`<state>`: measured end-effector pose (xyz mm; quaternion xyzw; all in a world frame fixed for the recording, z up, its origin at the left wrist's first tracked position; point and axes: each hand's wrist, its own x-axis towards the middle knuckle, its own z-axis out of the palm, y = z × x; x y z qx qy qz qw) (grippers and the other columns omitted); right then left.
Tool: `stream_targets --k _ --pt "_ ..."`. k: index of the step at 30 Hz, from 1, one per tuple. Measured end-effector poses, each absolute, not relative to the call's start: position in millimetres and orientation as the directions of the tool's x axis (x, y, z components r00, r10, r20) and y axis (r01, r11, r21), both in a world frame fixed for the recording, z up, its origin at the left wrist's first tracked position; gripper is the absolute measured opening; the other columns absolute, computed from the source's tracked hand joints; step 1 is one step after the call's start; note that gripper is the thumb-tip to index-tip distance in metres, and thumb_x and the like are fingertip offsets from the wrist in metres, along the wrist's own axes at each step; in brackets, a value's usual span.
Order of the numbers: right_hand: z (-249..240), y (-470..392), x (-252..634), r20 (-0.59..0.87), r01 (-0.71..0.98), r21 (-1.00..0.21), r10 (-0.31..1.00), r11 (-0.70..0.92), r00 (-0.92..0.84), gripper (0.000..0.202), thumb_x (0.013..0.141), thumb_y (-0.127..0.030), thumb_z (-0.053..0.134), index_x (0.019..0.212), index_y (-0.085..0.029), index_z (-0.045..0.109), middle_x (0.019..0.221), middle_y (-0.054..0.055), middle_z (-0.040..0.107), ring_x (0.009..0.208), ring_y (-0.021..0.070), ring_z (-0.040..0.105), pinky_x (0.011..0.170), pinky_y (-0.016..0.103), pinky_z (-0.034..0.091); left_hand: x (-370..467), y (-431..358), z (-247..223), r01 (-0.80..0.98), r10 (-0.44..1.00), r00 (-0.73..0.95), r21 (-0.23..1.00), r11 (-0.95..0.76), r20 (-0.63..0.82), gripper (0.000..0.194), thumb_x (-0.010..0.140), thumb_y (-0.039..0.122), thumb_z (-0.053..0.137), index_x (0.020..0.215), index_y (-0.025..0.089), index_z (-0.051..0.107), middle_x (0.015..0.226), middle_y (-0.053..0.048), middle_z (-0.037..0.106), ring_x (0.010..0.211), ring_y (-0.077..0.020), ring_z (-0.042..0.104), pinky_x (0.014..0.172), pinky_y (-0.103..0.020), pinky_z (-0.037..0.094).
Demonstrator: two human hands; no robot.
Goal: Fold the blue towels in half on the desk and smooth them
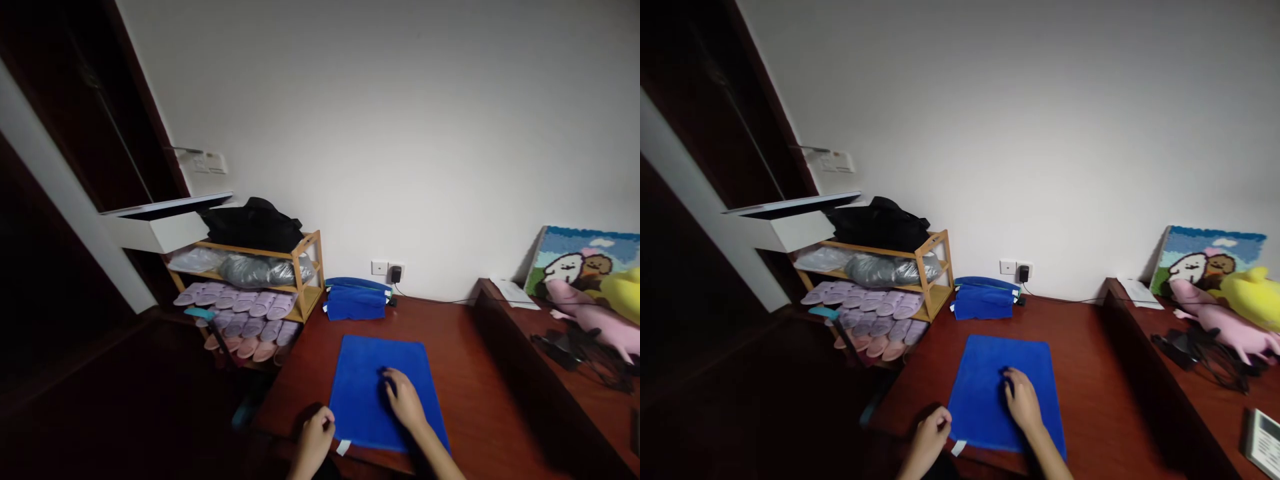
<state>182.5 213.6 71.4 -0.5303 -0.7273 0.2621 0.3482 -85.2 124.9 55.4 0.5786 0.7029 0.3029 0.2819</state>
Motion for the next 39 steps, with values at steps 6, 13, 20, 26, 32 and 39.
stream_targets --k 6,13,20,26,32,39 --pt "3 161 272 0.181 0.88 -0.454 0.982 0.139 -0.061 0.064 0.099 -0.055 0.033 0.149 -0.021 0.052 0.16 0.006 0.044 0.151 0.0287 0.035 0.126 0.052 0.028 -77 121 68 0.784 0.978 -0.201 0.589 0.197 -0.059 0.015 0.095 0.011 0.052 0.092 0.025 0.058 0.079 0.001 0.072 0.077 -0.0159 0.074 0.064 -0.02 0.042" --pt "-13 137 280 0.087 0.932 -0.334 0.989 0.139 -0.116 0.067 0.099 -0.054 0.024 0.158 -0.025 0.036 0.166 -0.001 0.029 0.155 0.0274 0.023 0.127 0.052 0.025 -74 110 83 0.816 0.979 -0.195 0.543 0.197 -0.063 0.027 0.099 0.007 0.041 0.094 0.026 0.059 0.083 0.0 0.074 0.081 -0.0154 0.075 0.069 -0.019 0.043" --pt "-19 124 279 0.081 0.947 -0.292 0.99 0.133 -0.114 0.071 0.099 -0.057 0.019 0.157 -0.023 0.039 0.167 0.001 0.027 0.155 0.0271 0.022 0.127 0.05 0.025 -73 116 87 0.938 0.973 -0.194 0.314 0.147 0.124 0.03 0.095 0.012 0.04 0.102 0.022 0.067 0.107 -0.01 0.074 0.106 -0.0252 0.069 0.088 -0.033 0.048" --pt "-24 120 273 0.068 0.958 -0.276 0.995 0.083 -0.067 0.073 0.099 -0.058 0.017 0.157 -0.02 0.039 0.166 0.003 0.028 0.155 0.028 0.022 0.127 0.051 0.024 -19 161 82 0.946 0.967 0.06 0.297 -0.134 0.246 0.039 0.1 0.024 0.039 0.125 0.022 0.069 0.14 -0.009 0.066 0.132 -0.0252 0.057 0.113 -0.041 0.043" --pt "-12 120 276 -0.013 0.957 -0.291 1.0 0.013 -0.018 0.073 0.099 -0.06 0.02 0.157 -0.021 0.039 0.164 0.002 0.032 0.155 0.0291 0.024 0.127 0.053 0.022 -7 184 45 0.95 0.967 0.191 0.215 -0.225 0.166 0.053 0.104 0.043 0.038 0.155 0.03 0.043 0.165 -0.004 0.039 0.153 -0.0283 0.033 0.125 -0.053 0.028" --pt "53 229 259 0.035 0.962 -0.271 0.999 -0.026 0.037 0.069 0.101 -0.048 0.015 0.161 -0.016 0.025 0.169 0.001 0.022 0.157 0.0239 0.014 0.129 0.044 0.015 -18 182 31 0.957 0.971 0.202 0.185 -0.223 0.126 0.056 0.105 0.048 0.033 0.159 0.033 0.032 0.168 -0.002 0.03 0.155 -0.0281 0.027 0.126 -0.054 0.024"
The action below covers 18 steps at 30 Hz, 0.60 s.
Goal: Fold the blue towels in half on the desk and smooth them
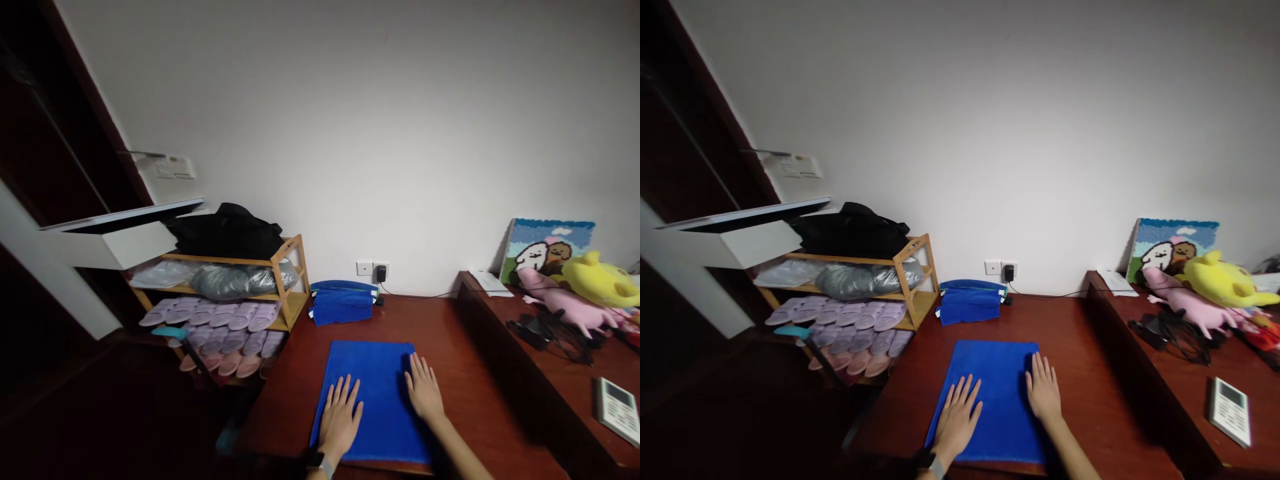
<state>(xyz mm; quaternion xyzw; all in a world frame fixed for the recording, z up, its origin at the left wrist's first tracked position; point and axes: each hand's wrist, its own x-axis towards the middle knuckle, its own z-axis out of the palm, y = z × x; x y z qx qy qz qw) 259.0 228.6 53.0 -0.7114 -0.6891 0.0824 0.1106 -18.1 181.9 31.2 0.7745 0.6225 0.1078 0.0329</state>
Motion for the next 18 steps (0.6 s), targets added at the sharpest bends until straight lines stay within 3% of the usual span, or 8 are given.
stream_targets --k 6,14,18 --pt "44 294 251 -0.074 0.962 -0.261 0.995 -0.082 0.065 0.07 0.1 -0.048 0.017 0.162 -0.013 0.021 0.17 0.004 0.021 0.157 0.0244 0.015 0.128 0.043 0.013 -22 183 28 0.949 0.966 0.223 0.195 -0.246 0.134 0.057 0.106 0.047 0.033 0.161 0.037 0.023 0.169 0.0 0.027 0.155 -0.0296 0.028 0.126 -0.056 0.026" --pt "19 290 259 -0.04 0.96 -0.268 0.997 -0.076 0.067 0.074 0.1 -0.049 0.014 0.161 -0.008 0.019 0.17 0.006 0.02 0.158 0.0229 0.015 0.128 0.042 0.011 -28 177 27 0.951 0.969 0.221 0.197 -0.24 0.114 0.056 0.106 0.049 0.031 0.161 0.04 0.02 0.169 0.003 0.024 0.155 -0.0287 0.027 0.126 -0.055 0.028" --pt "17 291 259 -0.023 0.957 -0.283 0.998 -0.065 0.061 0.074 0.1 -0.049 0.013 0.161 -0.008 0.02 0.169 0.006 0.021 0.158 0.0233 0.015 0.129 0.042 0.011 -15 188 35 0.966 0.974 0.166 0.175 -0.192 0.155 0.056 0.107 0.046 0.03 0.161 0.035 0.022 0.168 0.001 0.027 0.154 -0.029 0.029 0.125 -0.055 0.028"
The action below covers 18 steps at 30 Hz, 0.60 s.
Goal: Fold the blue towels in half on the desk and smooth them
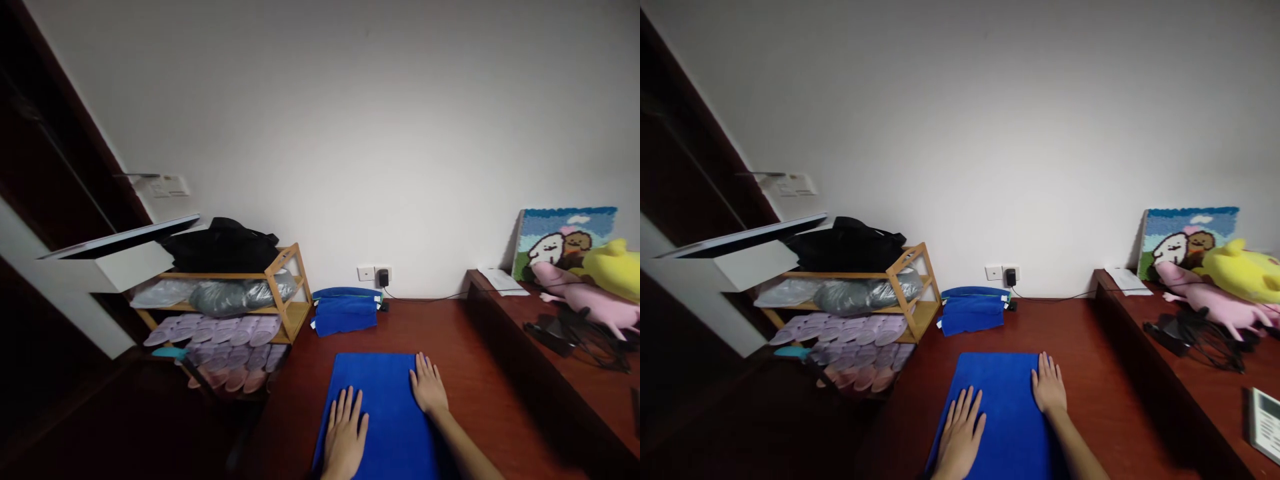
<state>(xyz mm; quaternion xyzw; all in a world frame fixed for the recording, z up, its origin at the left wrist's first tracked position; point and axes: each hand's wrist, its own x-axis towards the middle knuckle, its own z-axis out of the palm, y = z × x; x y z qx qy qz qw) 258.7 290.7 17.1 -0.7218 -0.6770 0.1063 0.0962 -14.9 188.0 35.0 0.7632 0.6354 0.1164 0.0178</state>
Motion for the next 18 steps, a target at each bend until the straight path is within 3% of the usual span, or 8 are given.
stream_targets --k 5,10,13,18 --pt "18 292 261 -0.012 0.949 -0.309 0.998 -0.062 0.061 0.071 0.1 -0.046 0.014 0.161 -0.009 0.021 0.169 0.006 0.02 0.158 0.0226 0.013 0.128 0.042 0.01 56 239 62 0.9 0.912 0.339 0.204 -0.386 0.231 0.055 0.108 0.042 0.025 0.162 0.029 0.025 0.168 -0.003 0.03 0.155 -0.0252 0.027 0.127 -0.052 0.026" --pt "11 293 264 -0.017 0.959 -0.282 1.0 -0.028 0.024 0.069 0.099 -0.04 0.018 0.161 -0.009 0.024 0.17 0.006 0.019 0.158 0.0229 0.012 0.128 0.043 0.009 115 285 53 0.83 0.876 0.447 0.281 -0.481 0.18 0.055 0.108 0.046 0.022 0.157 0.029 0.039 0.164 -0.005 0.04 0.153 -0.0252 0.033 0.126 -0.051 0.027" --pt "6 294 264 -0.011 0.963 -0.267 0.999 -0.033 0.031 0.07 0.099 -0.042 0.018 0.161 -0.009 0.024 0.169 0.006 0.02 0.158 0.0235 0.013 0.128 0.044 0.01 110 295 35 0.831 0.884 0.435 0.302 -0.468 0.174 0.055 0.108 0.049 0.022 0.157 0.031 0.039 0.165 -0.005 0.039 0.153 -0.0249 0.032 0.126 -0.051 0.026" --pt "2 295 263 -0.004 0.966 -0.255 0.999 -0.049 0.049 0.073 0.099 -0.046 0.015 0.161 -0.008 0.022 0.169 0.006 0.02 0.158 0.0238 0.015 0.128 0.044 0.011 45 302 24 0.889 0.919 0.367 0.234 -0.393 0.145 0.056 0.107 0.05 0.025 0.161 0.034 0.029 0.169 -0.003 0.029 0.156 -0.0242 0.026 0.127 -0.049 0.021"
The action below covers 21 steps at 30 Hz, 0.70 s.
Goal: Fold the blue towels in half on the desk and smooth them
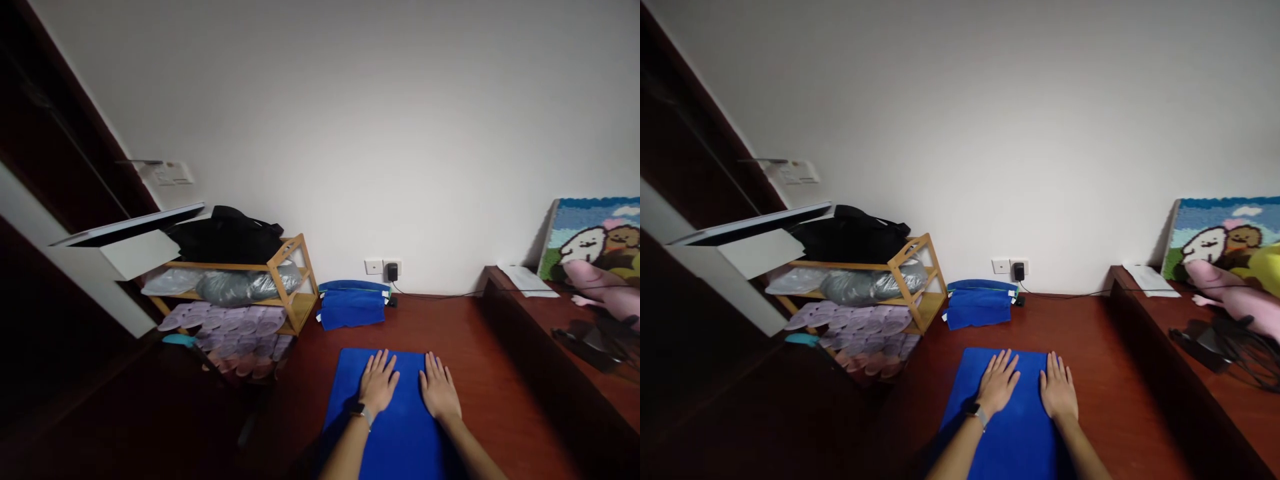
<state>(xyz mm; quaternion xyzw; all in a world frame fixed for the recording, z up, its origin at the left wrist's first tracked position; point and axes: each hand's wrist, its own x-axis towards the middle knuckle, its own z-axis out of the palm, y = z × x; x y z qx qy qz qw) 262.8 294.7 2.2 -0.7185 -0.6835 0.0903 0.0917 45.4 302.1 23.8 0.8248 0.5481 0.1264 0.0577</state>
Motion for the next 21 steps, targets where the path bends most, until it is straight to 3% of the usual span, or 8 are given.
stream_targets --k 5,9,15,18,21 --pt "-2 294 263 -0.008 0.968 -0.246 0.998 -0.058 0.057 0.073 0.099 -0.048 0.015 0.161 -0.011 0.022 0.169 0.006 0.022 0.158 0.0231 0.016 0.128 0.044 0.01 -34 313 34 0.958 0.977 0.195 0.198 -0.208 0.081 0.062 0.106 0.055 0.024 0.16 0.027 0.032 0.169 -0.007 0.029 0.156 -0.0252 0.024 0.128 -0.049 0.02" --pt "-1 295 263 -0.009 0.968 -0.245 0.998 -0.059 0.059 0.073 0.099 -0.047 0.016 0.161 -0.01 0.02 0.17 0.007 0.022 0.158 0.0231 0.015 0.128 0.044 0.011 -61 319 37 0.969 0.985 0.157 0.184 -0.167 0.067 0.064 0.106 0.056 0.022 0.16 0.023 0.032 0.169 -0.007 0.028 0.157 -0.0236 0.021 0.127 -0.045 0.023" --pt "23 292 258 -0.12 0.969 -0.22 0.989 -0.109 0.084 0.071 0.101 -0.046 0.011 0.162 -0.011 0.011 0.171 0.003 0.012 0.158 0.021 0.01 0.129 0.041 0.011 -61 320 40 0.967 0.965 0.168 0.157 -0.201 0.203 0.062 0.107 0.052 0.022 0.16 0.021 0.033 0.166 -0.007 0.034 0.155 -0.023 0.027 0.127 -0.047 0.025" --pt "27 281 257 -0.072 0.966 -0.235 0.993 -0.112 0.098 0.072 0.101 -0.049 0.007 0.162 -0.012 0.01 0.171 0.002 0.011 0.158 0.0205 0.008 0.129 0.041 0.011 -38 305 42 0.954 0.931 0.181 0.175 -0.245 0.317 0.059 0.108 0.046 0.021 0.161 0.021 0.03 0.166 -0.007 0.035 0.155 -0.0227 0.028 0.127 -0.047 0.027" --pt "21 264 258 -0.033 0.97 -0.223 0.995 -0.095 0.09 0.072 0.101 -0.051 0.007 0.162 -0.012 0.013 0.171 0.003 0.014 0.158 0.0213 0.009 0.129 0.043 0.011 12 278 41 0.892 0.879 0.34 0.184 -0.414 0.335 0.058 0.108 0.044 0.023 0.162 0.025 0.027 0.166 -0.004 0.035 0.154 -0.0232 0.03 0.126 -0.048 0.028"
